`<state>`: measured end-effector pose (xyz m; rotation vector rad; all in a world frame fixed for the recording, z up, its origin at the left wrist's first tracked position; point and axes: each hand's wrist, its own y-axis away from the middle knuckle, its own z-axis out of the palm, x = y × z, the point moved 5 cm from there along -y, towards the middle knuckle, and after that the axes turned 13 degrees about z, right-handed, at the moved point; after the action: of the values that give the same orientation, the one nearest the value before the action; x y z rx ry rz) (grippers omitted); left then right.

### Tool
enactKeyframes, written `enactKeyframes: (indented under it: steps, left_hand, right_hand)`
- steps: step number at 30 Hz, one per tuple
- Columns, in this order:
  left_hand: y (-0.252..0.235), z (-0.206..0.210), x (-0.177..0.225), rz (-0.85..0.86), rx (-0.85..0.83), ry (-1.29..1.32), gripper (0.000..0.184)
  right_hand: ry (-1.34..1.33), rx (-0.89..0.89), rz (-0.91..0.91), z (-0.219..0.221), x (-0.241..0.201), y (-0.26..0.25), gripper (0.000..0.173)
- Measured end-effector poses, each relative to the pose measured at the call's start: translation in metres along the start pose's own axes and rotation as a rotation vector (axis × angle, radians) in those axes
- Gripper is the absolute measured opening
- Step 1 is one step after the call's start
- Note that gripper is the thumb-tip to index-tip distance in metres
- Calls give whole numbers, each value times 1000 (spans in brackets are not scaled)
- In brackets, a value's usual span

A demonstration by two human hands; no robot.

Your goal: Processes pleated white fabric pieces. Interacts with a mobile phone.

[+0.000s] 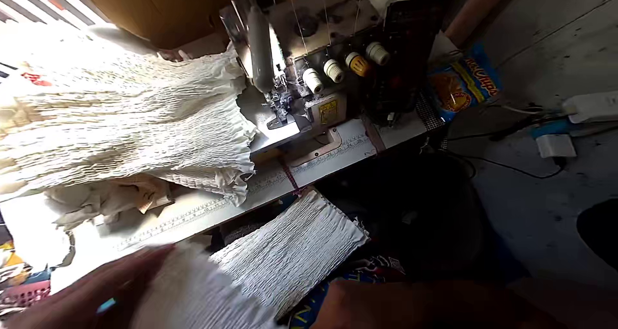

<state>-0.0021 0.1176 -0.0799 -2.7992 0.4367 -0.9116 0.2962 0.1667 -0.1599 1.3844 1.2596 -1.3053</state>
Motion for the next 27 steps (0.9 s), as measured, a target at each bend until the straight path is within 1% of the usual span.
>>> enactKeyframes:
  steps: [2, 4, 5, 7, 9, 10, 11, 13, 14, 16, 17, 18, 19, 20, 21, 22, 23, 24, 25, 27]
  left_hand:
    - [-37, 74, -16, 46, 93, 60, 23]
    - [-61, 147, -21, 95, 145, 66, 22]
    - [-70, 175, -20, 116, 162, 53, 22]
    - [-83, 209, -13, 150, 195, 49, 22]
    - [-93, 222, -6, 155, 209, 13, 24]
    - [-96, 223, -3, 148, 183, -31, 26]
    - [-98, 221, -1, 143, 137, -79, 30]
    - [-96, 203, 4, 150, 99, -150, 34]
    - [-94, 188, 8, 154, 127, -161, 33]
    - [-91, 149, 13, 140, 229, -203, 28]
    - [-91, 129, 10, 124, 287, -271, 27]
    - [-92, 113, 1, 110, 316, -349, 31]
    - [-95, 101, -15, 109, 292, -401, 40]
    - [-99, 91, -36, 105, 227, -405, 50]
    - [-104, 81, -59, 104, 174, -363, 55]
    - [-108, 68, -79, 115, 160, -297, 49]
    - [-110, 51, -91, 117, 170, -251, 33]
    - [-110, 30, -94, 116, 183, -220, 21]
    - [-108, 9, -92, 133, 211, -209, 18]
    - [-96, -30, -90, 174, 285, -167, 24]
  right_hand:
    - [140, 6, 89, -16, 20, 22, 12]
    - [267, 9, 238, -33, 42, 44, 10]
    - [297, 13, 317, -43, 52, 54, 12]
    - [282, 16, 456, -62, 63, 70, 18]
    - [191, -8, 574, -74, 67, 83, 25]
    - [157, -32, 633, -79, 70, 87, 28]
    - [166, -69, 707, -83, 73, 91, 31]
    - [314, -149, 856, -94, 80, 97, 32]
    - [375, -160, 925, -103, 82, 100, 33]
    - [434, -77, 985, -123, 73, 102, 36]
    - [448, -9, 959, -134, 64, 98, 35]
    - [456, 64, 900, -143, 55, 91, 33]
    - [461, 130, 822, -149, 47, 81, 33]
    - [456, 181, 760, -151, 42, 68, 33]
    - [458, 221, 701, -150, 38, 53, 32]
    - [461, 249, 645, -146, 35, 38, 30]
    - [465, 259, 589, -140, 33, 24, 28]
    - [468, 250, 532, -134, 31, 12, 27]
    - [457, 224, 484, -129, 29, 3, 27]
    - [398, 180, 415, -123, 27, -7, 26]
